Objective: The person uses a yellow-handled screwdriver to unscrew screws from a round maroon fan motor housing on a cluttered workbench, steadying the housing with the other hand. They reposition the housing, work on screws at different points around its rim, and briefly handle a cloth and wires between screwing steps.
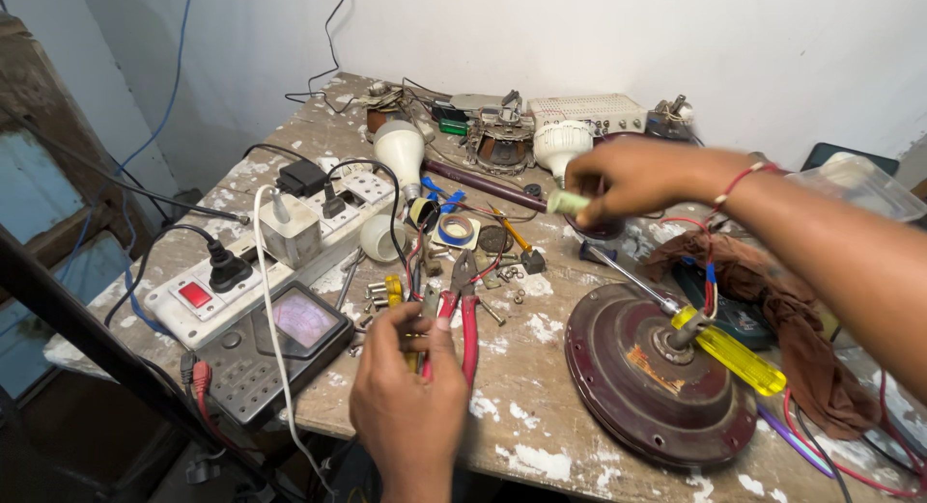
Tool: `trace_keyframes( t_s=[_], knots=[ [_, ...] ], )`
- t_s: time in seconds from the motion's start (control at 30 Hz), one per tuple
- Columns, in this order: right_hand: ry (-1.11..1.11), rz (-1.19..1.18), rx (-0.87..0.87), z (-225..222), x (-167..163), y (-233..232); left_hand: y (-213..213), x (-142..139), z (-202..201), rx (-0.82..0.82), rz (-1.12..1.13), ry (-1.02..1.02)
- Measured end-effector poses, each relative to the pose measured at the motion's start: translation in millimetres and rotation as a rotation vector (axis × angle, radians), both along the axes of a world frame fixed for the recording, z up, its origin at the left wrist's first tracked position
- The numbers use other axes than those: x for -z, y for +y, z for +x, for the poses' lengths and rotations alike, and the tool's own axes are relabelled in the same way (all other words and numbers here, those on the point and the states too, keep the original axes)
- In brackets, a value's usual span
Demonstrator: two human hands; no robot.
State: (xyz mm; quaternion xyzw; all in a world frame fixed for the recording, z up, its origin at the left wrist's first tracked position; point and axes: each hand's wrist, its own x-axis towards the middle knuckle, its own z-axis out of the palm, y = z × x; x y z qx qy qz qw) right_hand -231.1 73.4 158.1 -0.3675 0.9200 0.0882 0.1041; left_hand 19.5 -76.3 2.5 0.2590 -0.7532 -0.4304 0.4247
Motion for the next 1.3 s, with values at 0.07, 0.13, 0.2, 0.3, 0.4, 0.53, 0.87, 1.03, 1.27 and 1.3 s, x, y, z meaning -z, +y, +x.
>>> trace_keyframes(
  t_s=[0.07,0.13,0.2,0.3,0.4,0.53,0.87,1.03,1.27,1.3],
  knots=[
    [-0.049,-0.058,-0.051,-14.3,25.3,-1.1,2.0,-3.3,-2.4,0.034,0.034,-0.048],
    [-0.093,-0.142,-0.158,-24.8,46.2,-3.5,-1.3,-5.7,-3.2,0.043,0.046,-0.093],
    [-0.029,-0.149,-0.204,-31.5,63.3,-6.2,-2.4,-6.3,-5.0,0.050,0.044,-0.131],
    [-0.033,-0.180,-0.288,-37.4,82.1,-12.8,-1.4,-3.6,-8.0,0.052,0.005,-0.193],
    [-0.031,-0.216,-0.321,-40.4,91.2,-16.6,-0.6,-0.8,-11.2,0.053,-0.092,-0.174],
    [-0.049,-0.188,-0.343,-42.8,89.2,-17.7,2.0,0.1,-12.8,0.046,-0.093,-0.195],
    [-0.102,-0.271,-0.537,-13.5,65.3,-34.6,2.3,-0.7,-15.7,0.043,-0.097,-0.206],
    [-0.124,-0.139,-0.693,3.1,75.1,-49.0,-0.6,-0.9,-15.0,0.051,-0.102,-0.187],
    [-0.084,-0.162,-0.645,1.4,87.8,-58.3,-4.0,-1.4,-15.8,0.065,-0.067,-0.200],
    [-0.075,-0.165,-0.653,0.8,88.9,-58.7,-3.5,-1.2,-15.7,0.069,-0.055,-0.206]
  ],
)
